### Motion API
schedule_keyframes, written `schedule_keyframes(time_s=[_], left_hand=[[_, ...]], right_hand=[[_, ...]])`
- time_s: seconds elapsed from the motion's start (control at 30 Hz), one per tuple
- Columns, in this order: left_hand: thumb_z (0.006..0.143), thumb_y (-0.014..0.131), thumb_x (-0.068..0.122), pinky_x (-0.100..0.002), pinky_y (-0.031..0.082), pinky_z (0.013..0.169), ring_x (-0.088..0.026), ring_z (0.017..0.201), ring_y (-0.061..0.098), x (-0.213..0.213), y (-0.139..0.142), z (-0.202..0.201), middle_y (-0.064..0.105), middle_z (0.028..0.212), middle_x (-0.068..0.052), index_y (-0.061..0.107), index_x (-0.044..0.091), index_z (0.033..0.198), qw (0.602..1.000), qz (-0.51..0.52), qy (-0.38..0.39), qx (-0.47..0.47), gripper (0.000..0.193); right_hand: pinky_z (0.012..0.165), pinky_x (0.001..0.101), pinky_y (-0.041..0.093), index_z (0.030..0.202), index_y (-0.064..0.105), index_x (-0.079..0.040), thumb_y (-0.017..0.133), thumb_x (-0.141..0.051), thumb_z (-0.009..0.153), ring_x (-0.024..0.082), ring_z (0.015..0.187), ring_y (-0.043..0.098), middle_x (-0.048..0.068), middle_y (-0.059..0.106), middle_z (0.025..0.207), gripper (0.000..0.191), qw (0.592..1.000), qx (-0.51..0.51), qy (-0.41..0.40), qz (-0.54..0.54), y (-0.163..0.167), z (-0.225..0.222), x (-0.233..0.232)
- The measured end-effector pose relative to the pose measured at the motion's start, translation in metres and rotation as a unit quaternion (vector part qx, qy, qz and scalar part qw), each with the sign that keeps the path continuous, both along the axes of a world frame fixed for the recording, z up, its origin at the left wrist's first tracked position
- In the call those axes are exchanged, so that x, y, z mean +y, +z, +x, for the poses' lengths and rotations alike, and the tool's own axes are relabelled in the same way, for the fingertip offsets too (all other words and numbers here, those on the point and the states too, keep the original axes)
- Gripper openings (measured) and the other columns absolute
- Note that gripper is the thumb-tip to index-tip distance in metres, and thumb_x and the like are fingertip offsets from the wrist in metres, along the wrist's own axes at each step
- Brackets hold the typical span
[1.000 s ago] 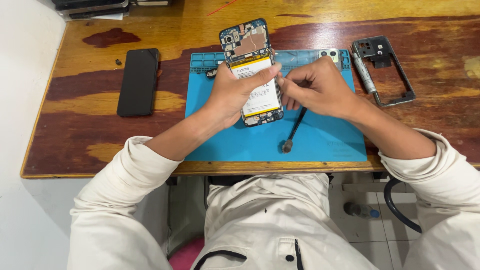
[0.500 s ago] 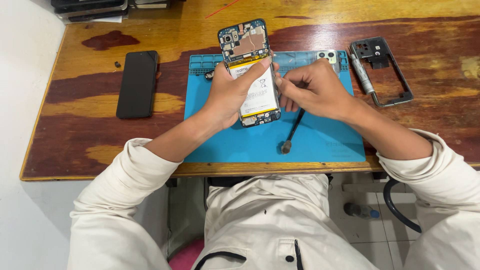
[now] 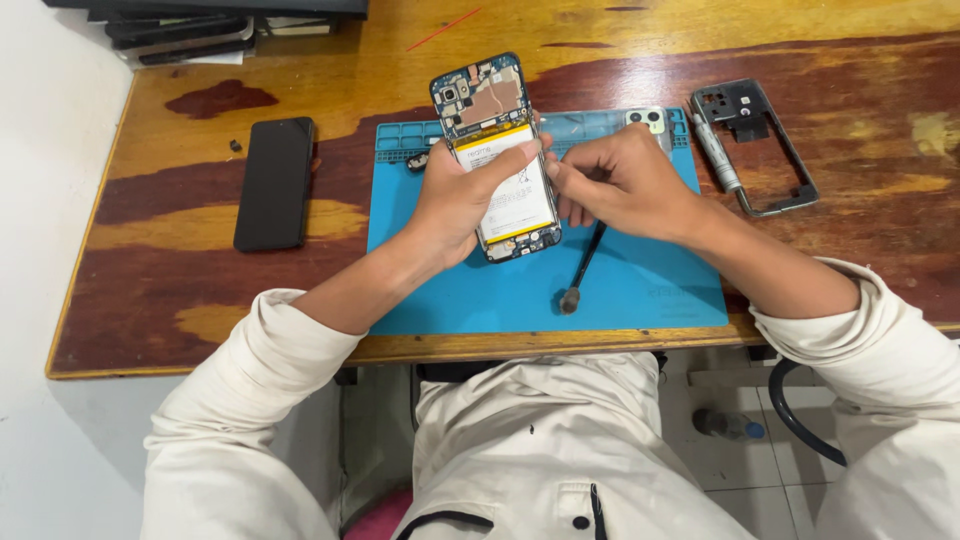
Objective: The person works on a disassembled smartphone on a blue mat, using tweezers and a brush to handle small internal components. They lift and reposition parts near the battery, clean surfaces, and place a black plastic cover over the battery area before continuing to adjust small pieces with tweezers.
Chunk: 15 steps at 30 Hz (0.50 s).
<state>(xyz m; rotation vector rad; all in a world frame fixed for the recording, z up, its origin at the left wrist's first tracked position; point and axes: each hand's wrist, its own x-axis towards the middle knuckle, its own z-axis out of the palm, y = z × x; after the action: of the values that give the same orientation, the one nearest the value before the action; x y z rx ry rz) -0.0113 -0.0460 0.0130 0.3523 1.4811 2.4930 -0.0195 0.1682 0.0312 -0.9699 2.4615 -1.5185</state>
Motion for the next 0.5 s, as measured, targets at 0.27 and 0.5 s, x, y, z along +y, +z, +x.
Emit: schedule_keyframes(time_s=[0.27, 0.5], left_hand=[[0.095, 0.073, 0.005, -0.037, 0.066, 0.084, -0.02, 0.097, 0.075, 0.001, 0.0, 0.0, 0.075, 0.113, -0.013, 0.066, -0.002, 0.12, 1.0, -0.005, 0.006, 0.008, 0.027], [0.093, 0.073, 0.005, -0.036, 0.065, 0.078, -0.019, 0.092, 0.075, 0.002, 0.0, 0.006, 0.075, 0.109, -0.011, 0.067, -0.001, 0.122, 0.999, -0.031, -0.002, 0.008, 0.03]], right_hand=[[0.051, 0.0239, 0.057, 0.077, 0.072, 0.0, 0.061, -0.02, 0.104, 0.008, 0.055, 0.069, 0.005, 0.072, 0.064, 0.036, 0.999, 0.03, 0.004, 0.021, 0.006, 0.001, 0.001], [0.048, 0.0229, 0.05, 0.08, 0.076, 0.001, 0.07, -0.017, 0.099, 0.008, 0.054, 0.065, 0.006, 0.071, 0.063, 0.028, 0.997, 0.065, -0.033, 0.014, 0.012, 0.002, 0.007]])
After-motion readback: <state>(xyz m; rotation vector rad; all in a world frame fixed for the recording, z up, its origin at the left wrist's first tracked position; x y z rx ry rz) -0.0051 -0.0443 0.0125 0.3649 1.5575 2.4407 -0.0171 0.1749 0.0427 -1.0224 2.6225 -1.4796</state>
